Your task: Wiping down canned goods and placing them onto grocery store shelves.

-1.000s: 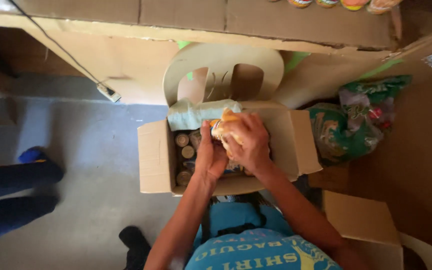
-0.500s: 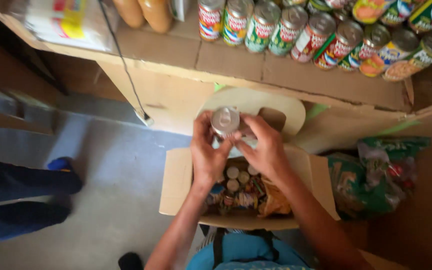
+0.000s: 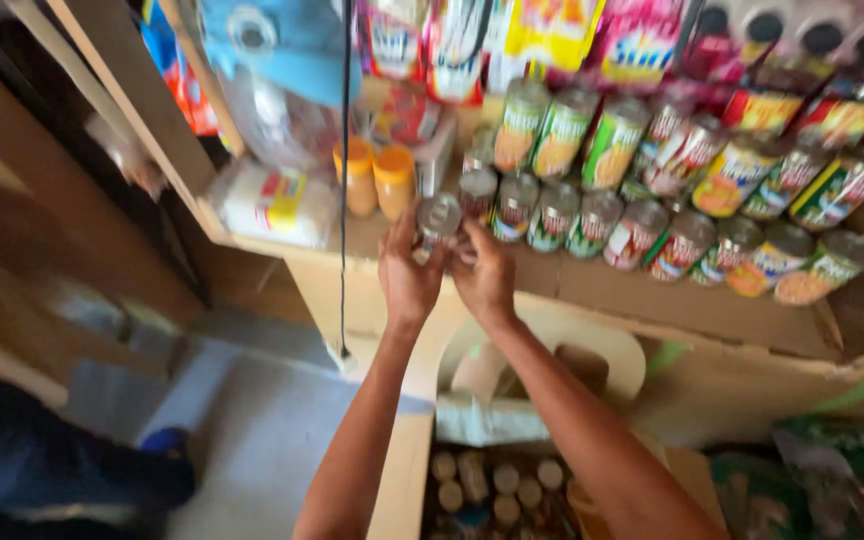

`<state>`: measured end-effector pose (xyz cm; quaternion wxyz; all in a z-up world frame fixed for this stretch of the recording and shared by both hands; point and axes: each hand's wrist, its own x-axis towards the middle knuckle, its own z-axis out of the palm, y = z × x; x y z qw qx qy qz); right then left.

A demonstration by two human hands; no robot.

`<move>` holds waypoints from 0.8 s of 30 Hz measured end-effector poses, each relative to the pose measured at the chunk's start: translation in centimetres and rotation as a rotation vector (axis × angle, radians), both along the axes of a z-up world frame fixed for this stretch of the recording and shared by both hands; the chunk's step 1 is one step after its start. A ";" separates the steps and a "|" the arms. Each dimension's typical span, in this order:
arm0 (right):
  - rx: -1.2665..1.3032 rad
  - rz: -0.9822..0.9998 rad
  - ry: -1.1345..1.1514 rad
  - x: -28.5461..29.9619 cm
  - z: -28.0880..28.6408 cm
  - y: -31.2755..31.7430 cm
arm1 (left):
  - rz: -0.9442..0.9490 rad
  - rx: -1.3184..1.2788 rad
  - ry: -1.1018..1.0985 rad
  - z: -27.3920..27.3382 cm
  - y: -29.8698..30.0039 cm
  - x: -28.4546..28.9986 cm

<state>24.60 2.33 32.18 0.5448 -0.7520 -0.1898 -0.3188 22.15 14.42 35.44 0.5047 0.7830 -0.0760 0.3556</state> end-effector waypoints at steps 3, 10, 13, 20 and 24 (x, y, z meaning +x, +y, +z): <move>-0.014 -0.027 0.050 1.7 -0.9 0.8 | 0.023 0.024 -0.012 -2.0 0.4 2.8; 0.041 -0.015 0.100 3.5 -2.8 0.8 | 0.018 -0.133 -0.085 -1.9 -0.5 3.0; -0.028 -0.059 0.042 1.9 -1.3 0.9 | -0.022 -0.270 -0.046 -3.9 -0.5 4.5; -0.009 -0.063 0.024 2.3 -1.3 1.0 | 0.007 -0.214 0.017 -2.7 -0.7 5.2; -0.081 -0.093 -0.004 1.9 -1.2 0.8 | 0.001 -0.229 0.040 -3.7 -0.5 5.6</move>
